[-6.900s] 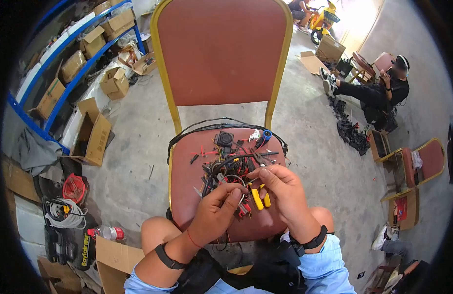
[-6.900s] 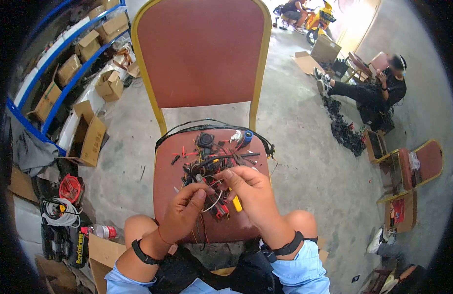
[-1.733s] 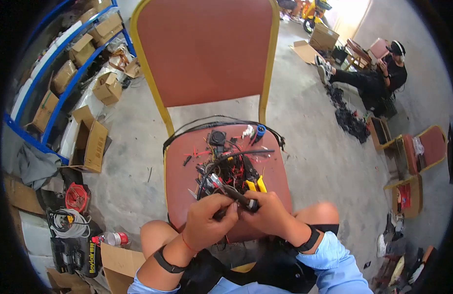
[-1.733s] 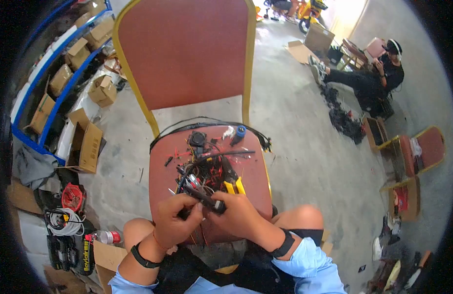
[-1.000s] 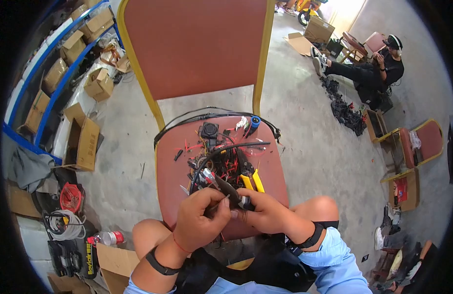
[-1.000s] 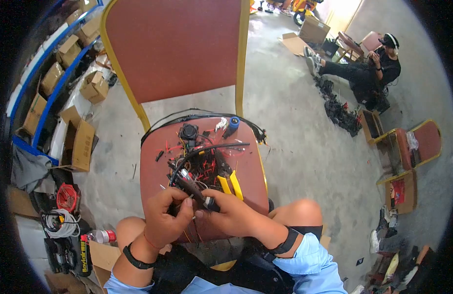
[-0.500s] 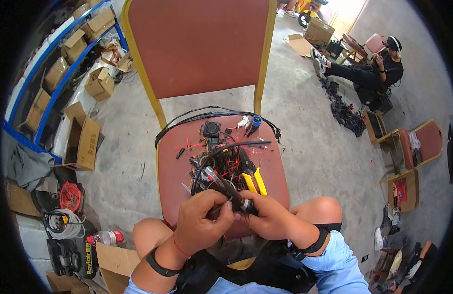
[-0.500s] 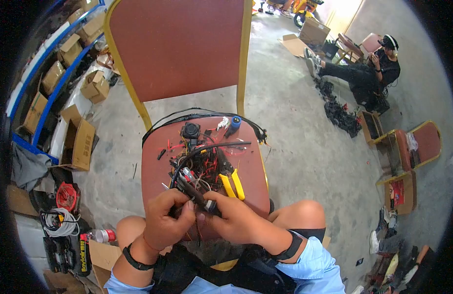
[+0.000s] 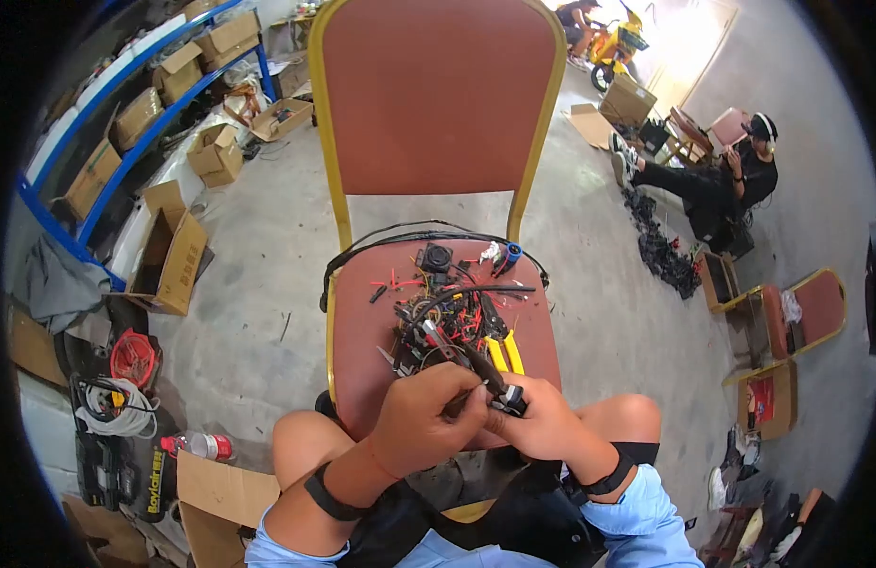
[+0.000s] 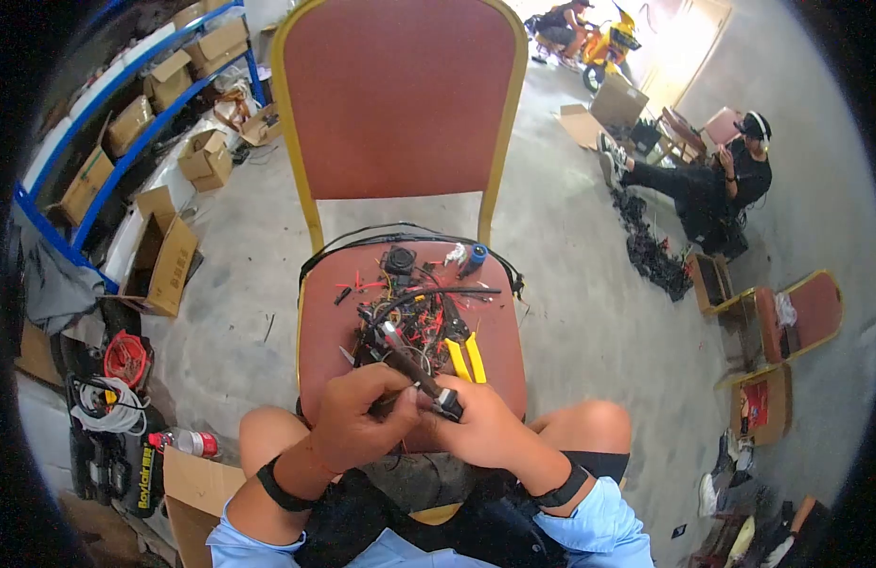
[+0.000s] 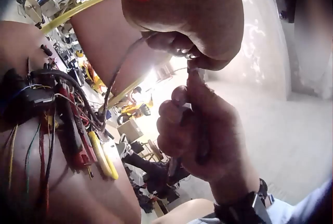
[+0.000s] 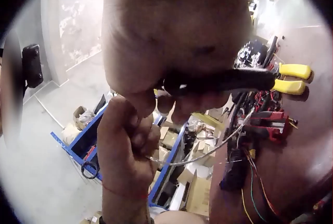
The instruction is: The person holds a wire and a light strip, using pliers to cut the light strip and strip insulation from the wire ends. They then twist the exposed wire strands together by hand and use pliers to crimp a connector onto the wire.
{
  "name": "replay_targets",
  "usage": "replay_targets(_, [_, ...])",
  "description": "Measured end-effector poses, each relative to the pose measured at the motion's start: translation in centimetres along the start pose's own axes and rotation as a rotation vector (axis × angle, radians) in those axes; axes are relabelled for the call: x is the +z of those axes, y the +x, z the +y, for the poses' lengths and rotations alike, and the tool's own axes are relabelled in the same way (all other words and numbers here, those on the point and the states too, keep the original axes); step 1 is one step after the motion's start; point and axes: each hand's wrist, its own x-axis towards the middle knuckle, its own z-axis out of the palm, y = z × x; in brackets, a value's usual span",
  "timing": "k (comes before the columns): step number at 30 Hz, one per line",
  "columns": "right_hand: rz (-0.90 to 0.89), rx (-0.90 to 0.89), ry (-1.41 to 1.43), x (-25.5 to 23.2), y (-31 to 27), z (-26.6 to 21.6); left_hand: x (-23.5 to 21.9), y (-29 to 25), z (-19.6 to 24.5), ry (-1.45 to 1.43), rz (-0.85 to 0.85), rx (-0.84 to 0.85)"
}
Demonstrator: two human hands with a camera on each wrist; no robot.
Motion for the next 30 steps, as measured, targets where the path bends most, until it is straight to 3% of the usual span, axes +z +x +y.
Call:
replay_targets(4, [0.137,-0.075,-0.222,0.4,-0.4,-1.6,0.0,-1.3,1.2,0.065,0.026,-0.007])
replay_targets(7, [0.273,-0.193,-0.362,1.4,-0.6,-1.9,0.4,-2.2,1.9,-0.128,0.078,-0.164])
replay_targets(11, [0.393,-0.275,-0.471,2.3,-0.8,-2.6,0.8,-3.1,3.0,-0.271,0.132,-0.189])
replay_targets(17, [0.491,-0.257,-0.451,2.2,-1.9,-5.4,-0.6,-1.9,5.5,-0.325,0.081,-0.183])
replay_targets(20, [0.372,-0.061,-0.360,1.2,-3.1,-9.3,-1.5,-0.6,6.9,-0.299,0.023,-0.148])
replay_targets(22, [0.388,-0.020,-0.334,1.2,-2.6,-9.1,-1.7,0.9,5.4,-0.271,-0.017,-0.156])
replay_targets(23, [0.389,-0.002,-0.316,1.3,-1.9,-8.3,-1.1,1.4,3.7,-0.453,-0.002,-0.168])
replay_targets(26, [0.689,-0.321,-0.852,1.3,0.5,-4.1,0.4,1.8,3.2,-0.115,0.136,-0.247])
replay_targets(27, [0.685,-0.332,-0.866,1.0,0.9,-3.5,1.0,2.1,2.5,-0.058,0.171,-0.219])
replay_targets(30, [0.514,-0.017,-0.543,1.0,3.5,-2.9,1.4,3.9,0.3,0.081,0.259,-0.163])
